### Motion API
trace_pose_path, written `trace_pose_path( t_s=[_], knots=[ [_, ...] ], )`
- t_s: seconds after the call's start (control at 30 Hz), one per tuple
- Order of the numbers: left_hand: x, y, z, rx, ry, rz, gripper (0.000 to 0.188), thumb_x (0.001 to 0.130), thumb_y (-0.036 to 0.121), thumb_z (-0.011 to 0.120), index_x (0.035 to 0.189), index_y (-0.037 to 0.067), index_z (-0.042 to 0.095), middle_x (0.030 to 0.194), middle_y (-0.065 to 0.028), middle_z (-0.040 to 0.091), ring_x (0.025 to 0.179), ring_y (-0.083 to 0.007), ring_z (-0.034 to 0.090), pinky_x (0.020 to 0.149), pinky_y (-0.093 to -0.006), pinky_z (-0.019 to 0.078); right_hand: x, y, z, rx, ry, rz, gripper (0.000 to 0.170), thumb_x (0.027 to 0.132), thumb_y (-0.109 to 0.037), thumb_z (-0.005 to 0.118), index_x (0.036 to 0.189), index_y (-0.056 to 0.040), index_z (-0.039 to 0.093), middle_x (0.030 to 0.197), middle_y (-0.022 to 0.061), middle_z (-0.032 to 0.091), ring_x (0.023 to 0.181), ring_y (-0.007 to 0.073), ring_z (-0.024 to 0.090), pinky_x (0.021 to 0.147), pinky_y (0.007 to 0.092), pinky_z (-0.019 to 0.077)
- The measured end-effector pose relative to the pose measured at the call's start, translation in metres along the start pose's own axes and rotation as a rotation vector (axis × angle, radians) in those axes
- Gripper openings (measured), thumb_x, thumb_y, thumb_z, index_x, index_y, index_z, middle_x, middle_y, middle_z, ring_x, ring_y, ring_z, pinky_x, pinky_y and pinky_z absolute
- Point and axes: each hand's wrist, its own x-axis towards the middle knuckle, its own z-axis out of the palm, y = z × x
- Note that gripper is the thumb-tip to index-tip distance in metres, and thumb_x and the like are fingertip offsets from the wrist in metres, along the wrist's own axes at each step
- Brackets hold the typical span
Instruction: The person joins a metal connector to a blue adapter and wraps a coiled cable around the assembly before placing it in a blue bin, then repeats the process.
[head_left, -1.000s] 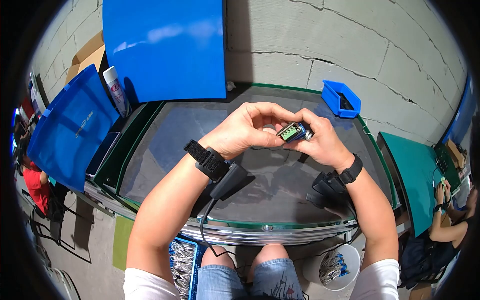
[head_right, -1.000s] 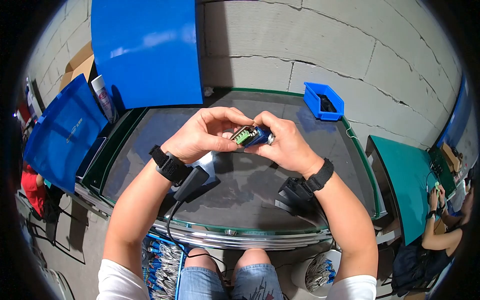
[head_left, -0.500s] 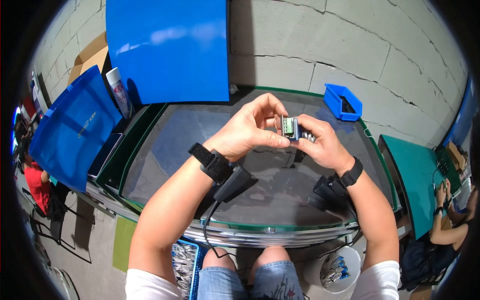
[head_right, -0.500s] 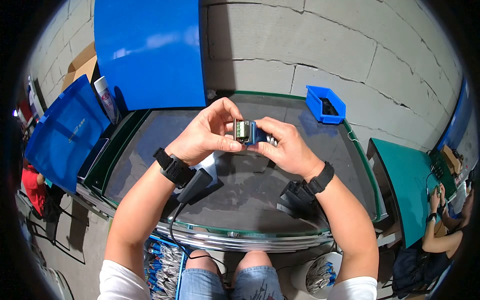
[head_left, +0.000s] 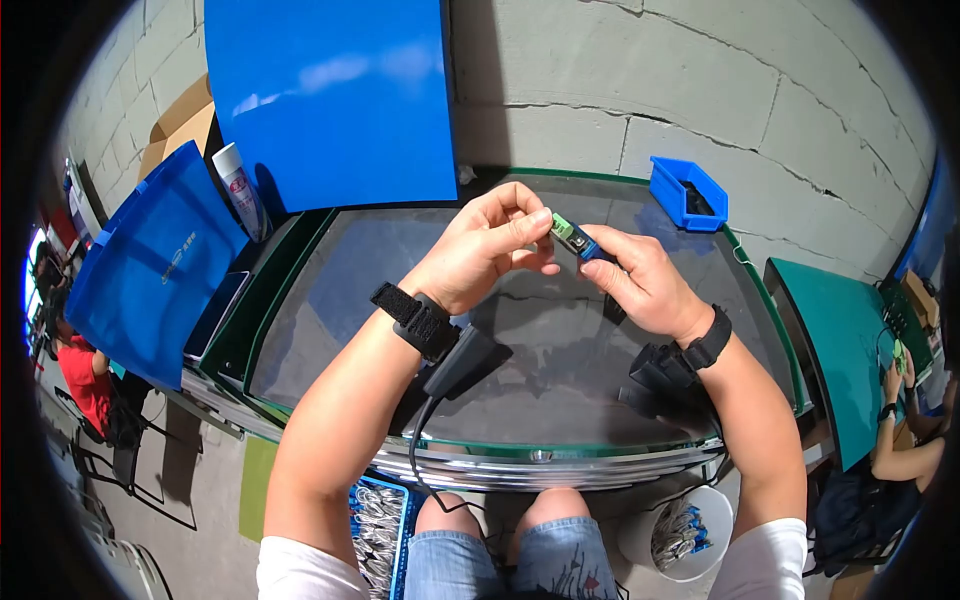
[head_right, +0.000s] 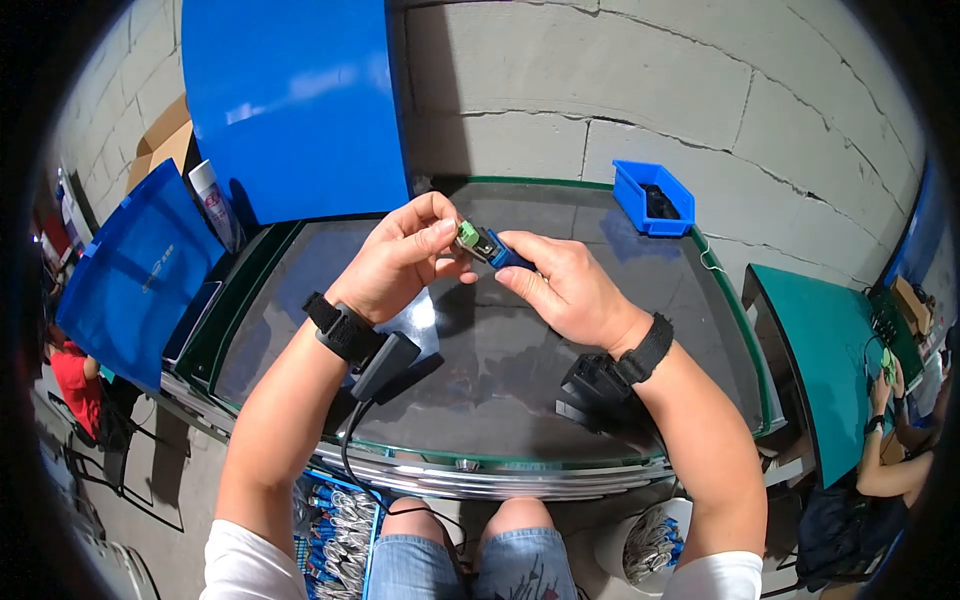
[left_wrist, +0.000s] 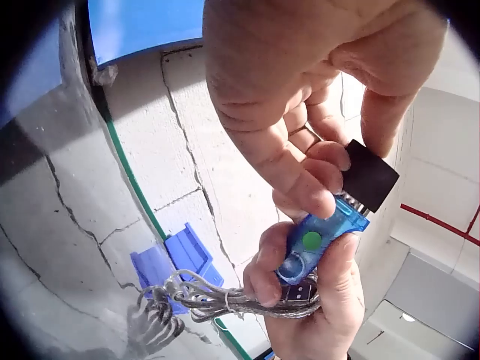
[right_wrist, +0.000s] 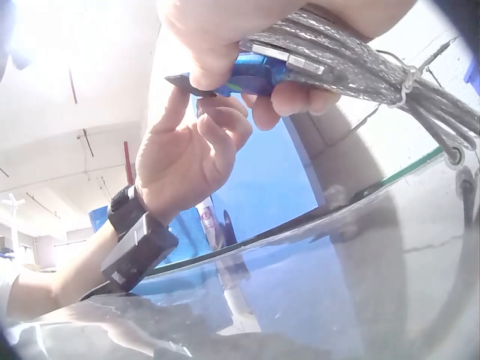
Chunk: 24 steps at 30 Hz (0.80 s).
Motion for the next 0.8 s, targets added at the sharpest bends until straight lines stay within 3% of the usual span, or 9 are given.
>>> trace_pose_path(
  t_s=[0.2, 0.27, 0.47, 0.8],
  knots=[
    [0.000, 0.000, 0.004, 0.004, 0.009, -0.022, 0.024, 0.085, 0.023, 0.064, 0.098, 0.007, 0.052, 0.089, -0.0028, 0.058, 0.082, -0.0141, 0.061, 0.074, -0.0325, 0.0543, 0.003, 0.004, 0.003, -0.132, 0.098, -0.093, 0.025, 0.079, -0.012, 0.066, 0.098, -0.0004, 0.055, 0.086, 0.0147, 0.058, 0.073, 0.0273, 0.057, 0.067, 0.0314, 0.0459],
    [0.000, -0.002, 0.006, 0.013, -0.019, 0.002, 0.031, 0.081, 0.021, 0.069, 0.102, 0.006, 0.053, 0.094, -0.0039, 0.058, 0.087, -0.0151, 0.060, 0.076, -0.0323, 0.0550, 0.005, 0.006, 0.005, -0.164, 0.191, -0.167, 0.026, 0.072, -0.006, 0.069, 0.093, -0.0022, 0.055, 0.085, 0.0124, 0.057, 0.072, 0.0275, 0.057, 0.065, 0.0324, 0.0462],
    [0.000, -0.001, 0.008, 0.142, -0.018, 0.060, 0.034, 0.075, 0.015, 0.074, 0.099, 0.005, 0.054, 0.093, -0.0043, 0.058, 0.086, -0.0144, 0.060, 0.075, -0.0311, 0.0550, 0.005, 0.004, 0.004, -0.348, 0.296, -0.222, 0.030, 0.065, -0.001, 0.069, 0.091, -0.0042, 0.055, 0.083, 0.0105, 0.055, 0.072, 0.0296, 0.058, 0.063, 0.0354, 0.0469],
    [0.003, -0.008, 0.002, 0.154, 0.165, -0.061, 0.020, 0.080, 0.010, 0.069, 0.093, 0.003, 0.056, 0.088, -0.0052, 0.060, 0.080, -0.0146, 0.061, 0.072, -0.0302, 0.0545, 0.002, -0.004, 0.008, -0.572, 0.254, -0.142, 0.029, 0.065, -0.007, 0.072, 0.088, -0.0076, 0.055, 0.083, 0.0093, 0.055, 0.074, 0.0318, 0.059, 0.061, 0.0403, 0.0466]
  ],
)
